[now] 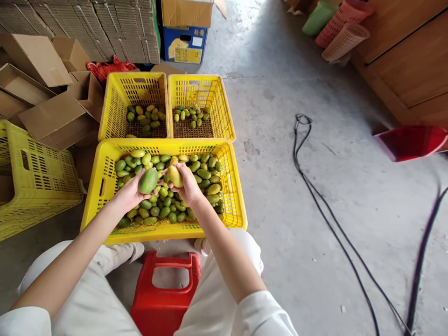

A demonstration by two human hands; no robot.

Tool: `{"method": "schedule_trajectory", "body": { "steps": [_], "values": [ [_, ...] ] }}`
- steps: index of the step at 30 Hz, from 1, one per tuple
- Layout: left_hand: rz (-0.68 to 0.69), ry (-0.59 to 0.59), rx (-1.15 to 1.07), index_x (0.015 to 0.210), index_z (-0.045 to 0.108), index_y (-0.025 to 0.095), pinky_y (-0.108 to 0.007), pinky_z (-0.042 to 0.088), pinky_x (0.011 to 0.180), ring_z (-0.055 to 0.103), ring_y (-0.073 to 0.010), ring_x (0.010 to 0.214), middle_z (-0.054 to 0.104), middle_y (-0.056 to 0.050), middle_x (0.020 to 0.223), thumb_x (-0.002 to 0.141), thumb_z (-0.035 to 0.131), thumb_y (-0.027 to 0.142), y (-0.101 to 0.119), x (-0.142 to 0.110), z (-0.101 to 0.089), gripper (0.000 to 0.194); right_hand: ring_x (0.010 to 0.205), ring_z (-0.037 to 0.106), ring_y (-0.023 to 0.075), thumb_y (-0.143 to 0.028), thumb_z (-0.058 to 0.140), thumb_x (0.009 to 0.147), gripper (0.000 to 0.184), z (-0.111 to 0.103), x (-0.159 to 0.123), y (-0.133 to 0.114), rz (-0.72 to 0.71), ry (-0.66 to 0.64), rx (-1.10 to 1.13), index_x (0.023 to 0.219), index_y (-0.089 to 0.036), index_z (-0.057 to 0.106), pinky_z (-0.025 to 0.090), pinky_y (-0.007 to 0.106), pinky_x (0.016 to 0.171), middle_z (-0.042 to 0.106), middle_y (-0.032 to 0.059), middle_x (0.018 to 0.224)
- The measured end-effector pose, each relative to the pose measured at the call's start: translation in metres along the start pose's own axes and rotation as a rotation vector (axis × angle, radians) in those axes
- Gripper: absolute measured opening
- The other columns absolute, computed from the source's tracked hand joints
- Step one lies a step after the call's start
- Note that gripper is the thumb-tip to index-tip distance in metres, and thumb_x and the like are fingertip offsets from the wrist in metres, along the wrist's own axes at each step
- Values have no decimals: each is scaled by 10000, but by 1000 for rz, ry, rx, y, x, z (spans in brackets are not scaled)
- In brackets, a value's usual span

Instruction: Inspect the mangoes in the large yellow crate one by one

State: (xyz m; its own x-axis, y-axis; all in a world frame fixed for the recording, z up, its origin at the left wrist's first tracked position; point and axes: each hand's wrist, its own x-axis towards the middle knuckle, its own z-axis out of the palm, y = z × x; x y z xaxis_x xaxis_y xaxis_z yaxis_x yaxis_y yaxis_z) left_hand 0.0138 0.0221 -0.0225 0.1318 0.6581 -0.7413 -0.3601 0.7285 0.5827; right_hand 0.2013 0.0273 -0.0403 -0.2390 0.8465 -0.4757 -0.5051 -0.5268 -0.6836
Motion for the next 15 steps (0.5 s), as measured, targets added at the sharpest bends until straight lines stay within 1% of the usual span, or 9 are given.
{"method": "schedule_trajectory", "body": {
  "steps": [1, 2, 4, 6, 8, 10, 13, 15],
  "values": [
    [11, 9, -15, 1164, 786, 188, -247, 453, 487, 679, -167, 550, 851, -117, 930, 1109, 624, 384, -1, 1, -1, 260, 532, 526, 110, -610, 891, 760, 463, 0, 0, -1, 12, -12, 2, 923, -270, 620, 271, 225, 426, 756, -10, 868],
    [24, 18, -32, 1142, 791, 188, -248, 474, 519, 699, -169, 587, 851, -114, 952, 1094, 653, 363, -2, 2, -1, 228, 530, 515, 109, -617, 890, 754, 459, 1, -1, -1, 17, -15, 2, 908, -266, 639, 283, 228, 425, 751, -9, 851],
    [55, 19, -54, 1095, 800, 186, -247, 502, 580, 734, -173, 669, 848, -109, 994, 1050, 722, 328, -3, 3, -3, 167, 569, 528, 113, -604, 915, 731, 439, 2, -2, -2, 9, -1, 0, 890, -254, 703, 378, 237, 452, 739, -5, 842],
    [88, 2, -61, 1076, 808, 191, -242, 521, 622, 762, -181, 760, 842, -101, 1033, 995, 796, 306, -4, 4, -4, 141, 657, 574, 126, -549, 955, 707, 403, 4, -3, -3, -20, 26, -3, 897, -245, 768, 496, 246, 537, 738, 2, 870],
    [112, -15, -59, 1074, 810, 204, -230, 545, 668, 783, -191, 867, 839, -84, 1057, 933, 865, 274, -5, 3, -5, 167, 757, 627, 142, -469, 986, 679, 386, 5, -2, -2, -42, 52, 4, 934, -244, 802, 555, 247, 630, 747, 6, 907],
    [130, -19, -55, 1042, 802, 204, -231, 589, 747, 794, -204, 958, 838, -71, 1050, 864, 922, 232, -6, 2, -6, 217, 819, 663, 153, -371, 1013, 628, 428, 5, -1, -1, -53, 86, 38, 970, -250, 787, 560, 244, 678, 752, -4, 915],
    [141, -21, -61, 992, 780, 183, -282, 642, 875, 803, -254, 1065, 839, -93, 1035, 775, 987, 211, -8, 2, -6, 302, 824, 682, 159, -239, 1032, 548, 523, 4, 3, 2, -60, 143, 97, 968, -253, 720, 537, 253, 688, 744, -19, 890],
    [155, -23, -83, 1024, 778, 182, -318, 658, 923, 800, -289, 1137, 842, -112, 1056, 769, 995, 225, -9, 4, -8, 338, 834, 688, 167, -214, 1018, 554, 541, 2, 4, 3, -65, 160, 113, 1004, -253, 720, 533, 271, 701, 750, -15, 903]
  ]
}}
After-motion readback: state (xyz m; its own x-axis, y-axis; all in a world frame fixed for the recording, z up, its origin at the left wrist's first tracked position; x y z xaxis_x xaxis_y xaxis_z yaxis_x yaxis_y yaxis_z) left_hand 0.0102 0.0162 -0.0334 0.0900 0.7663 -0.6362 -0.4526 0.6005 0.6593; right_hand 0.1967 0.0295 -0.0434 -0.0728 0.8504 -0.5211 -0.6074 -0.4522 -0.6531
